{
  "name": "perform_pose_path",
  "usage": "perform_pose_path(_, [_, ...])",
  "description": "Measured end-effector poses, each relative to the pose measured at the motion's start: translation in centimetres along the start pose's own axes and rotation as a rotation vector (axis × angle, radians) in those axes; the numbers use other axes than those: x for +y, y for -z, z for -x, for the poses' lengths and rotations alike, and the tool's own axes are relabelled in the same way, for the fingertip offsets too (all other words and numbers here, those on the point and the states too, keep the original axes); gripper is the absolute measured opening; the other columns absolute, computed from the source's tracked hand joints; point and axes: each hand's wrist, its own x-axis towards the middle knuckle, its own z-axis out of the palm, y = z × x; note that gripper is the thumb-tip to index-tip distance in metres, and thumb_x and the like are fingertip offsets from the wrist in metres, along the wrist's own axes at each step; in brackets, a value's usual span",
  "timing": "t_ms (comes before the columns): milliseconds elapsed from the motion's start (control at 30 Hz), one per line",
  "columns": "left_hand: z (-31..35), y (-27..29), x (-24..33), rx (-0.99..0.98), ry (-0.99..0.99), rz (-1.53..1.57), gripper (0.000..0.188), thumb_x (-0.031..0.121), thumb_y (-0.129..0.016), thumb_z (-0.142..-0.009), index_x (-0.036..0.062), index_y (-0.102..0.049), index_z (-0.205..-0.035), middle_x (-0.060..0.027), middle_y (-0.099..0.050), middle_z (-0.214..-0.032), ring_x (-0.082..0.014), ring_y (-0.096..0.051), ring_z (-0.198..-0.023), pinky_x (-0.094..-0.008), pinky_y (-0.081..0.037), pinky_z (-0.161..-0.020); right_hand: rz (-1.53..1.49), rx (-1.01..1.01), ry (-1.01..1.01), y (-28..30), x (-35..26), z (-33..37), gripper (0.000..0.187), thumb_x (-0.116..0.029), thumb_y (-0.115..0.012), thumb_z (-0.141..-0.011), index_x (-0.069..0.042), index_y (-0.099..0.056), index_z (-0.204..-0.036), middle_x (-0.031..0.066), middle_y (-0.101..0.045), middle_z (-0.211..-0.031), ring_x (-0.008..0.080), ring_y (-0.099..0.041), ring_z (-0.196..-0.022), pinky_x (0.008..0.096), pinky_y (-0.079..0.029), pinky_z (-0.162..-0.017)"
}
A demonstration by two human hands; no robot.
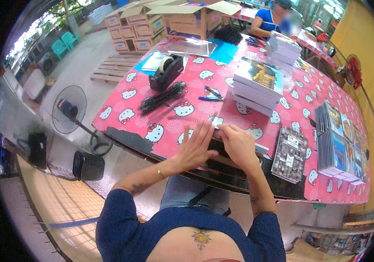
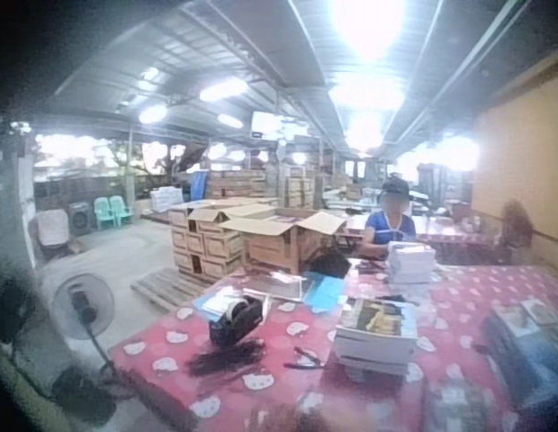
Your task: The person is inserting a spiral wire into the holes of a notebook cover and pages by hand, then placing the finished notebook onto a stack.
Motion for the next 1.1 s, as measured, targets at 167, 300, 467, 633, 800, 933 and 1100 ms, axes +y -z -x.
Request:
perform_pose_path(167, [-2.7,-0.6,-0.9,0.038,0.047,-0.014,0.089,0.062,-0.032,-0.096,-0.0034,-0.012,-0.153,-0.0247,-0.011,-0.160,-0.0388,-0.003,-0.150,-0.0621,0.012,-0.113,0.027,-0.035,0.037,0.8,0.5,0.3,0.020,-0.020,-0.060,-0.089,-0.013,-0.067,-0.107,0.0092,-0.067,-0.085,0.0310,-0.067,-0.071,0.0432,-0.052,-0.063])
perform_pose_path(300, [2.8,-1.0,1.1,0.035,-0.068,-0.039,0.090,0.064,-0.033,-0.095,-0.0029,-0.015,-0.152,-0.0249,-0.013,-0.159,-0.0386,-0.004,-0.150,-0.0630,0.009,-0.113,0.111,0.008,0.063,2.8,0.1,2.2,0.023,-0.018,-0.061,-0.088,-0.014,-0.065,-0.111,0.0086,-0.068,-0.086,0.0304,-0.067,-0.074,0.0432,-0.051,-0.066])
perform_pose_path(467, [-4.2,1.3,-1.0,-0.024,-0.043,-0.275,0.090,0.064,-0.042,-0.092,-0.0025,-0.023,-0.150,-0.0249,-0.024,-0.156,-0.0399,-0.014,-0.148,-0.0649,0.002,-0.113,0.044,-0.090,-0.003,2.5,2.5,2.8,0.027,-0.016,-0.063,-0.086,-0.014,-0.065,-0.113,0.0093,-0.068,-0.089,0.0307,-0.067,-0.077,0.0435,-0.051,-0.066])
perform_pose_path(633, [-1.9,0.1,-1.3,0.044,-0.049,-0.133,0.088,0.063,-0.045,-0.090,-0.0018,-0.030,-0.148,-0.0229,-0.025,-0.156,-0.0369,-0.019,-0.147,-0.0635,-0.007,-0.114,0.004,-0.128,-0.011,2.6,2.1,2.4,0.026,-0.017,-0.063,-0.086,-0.015,-0.065,-0.113,0.0091,-0.069,-0.094,0.0312,-0.067,-0.082,0.0430,-0.051,-0.068])
perform_pose_path(800, [0.7,1.7,1.4,-0.211,-0.343,0.033,0.084,0.062,-0.043,-0.092,-0.0014,-0.033,-0.147,-0.0218,-0.026,-0.156,-0.0385,-0.021,-0.146,-0.0589,-0.009,-0.116,-0.060,-0.135,-0.019,2.7,2.7,3.0,0.028,-0.019,-0.063,-0.087,-0.015,-0.065,-0.115,0.0105,-0.069,-0.095,0.0321,-0.067,-0.084,0.0425,-0.052,-0.069])
perform_pose_path(933, [-5.8,2.6,-0.2,-0.111,-0.190,-0.088,0.084,0.059,-0.045,-0.092,-0.0036,-0.033,-0.146,-0.0226,-0.027,-0.156,-0.0357,-0.025,-0.145,-0.0589,-0.011,-0.116,-0.065,-0.152,-0.019,3.0,3.0,2.2,0.027,-0.018,-0.064,-0.086,-0.015,-0.066,-0.114,0.0118,-0.070,-0.096,0.0334,-0.067,-0.082,0.0452,-0.052,-0.069])
perform_pose_path(1100, [-3.2,4.1,2.5,-0.317,-0.294,0.141,0.084,0.051,-0.058,-0.087,-0.0045,-0.032,-0.145,-0.0222,-0.035,-0.150,-0.0354,-0.032,-0.140,-0.0581,-0.019,-0.114,-0.018,-0.252,-0.156,3.5,2.7,2.4,0.049,-0.022,-0.066,-0.086,-0.016,-0.053,-0.132,0.0143,-0.070,-0.096,0.0349,-0.066,-0.085,0.0455,-0.051,-0.071])
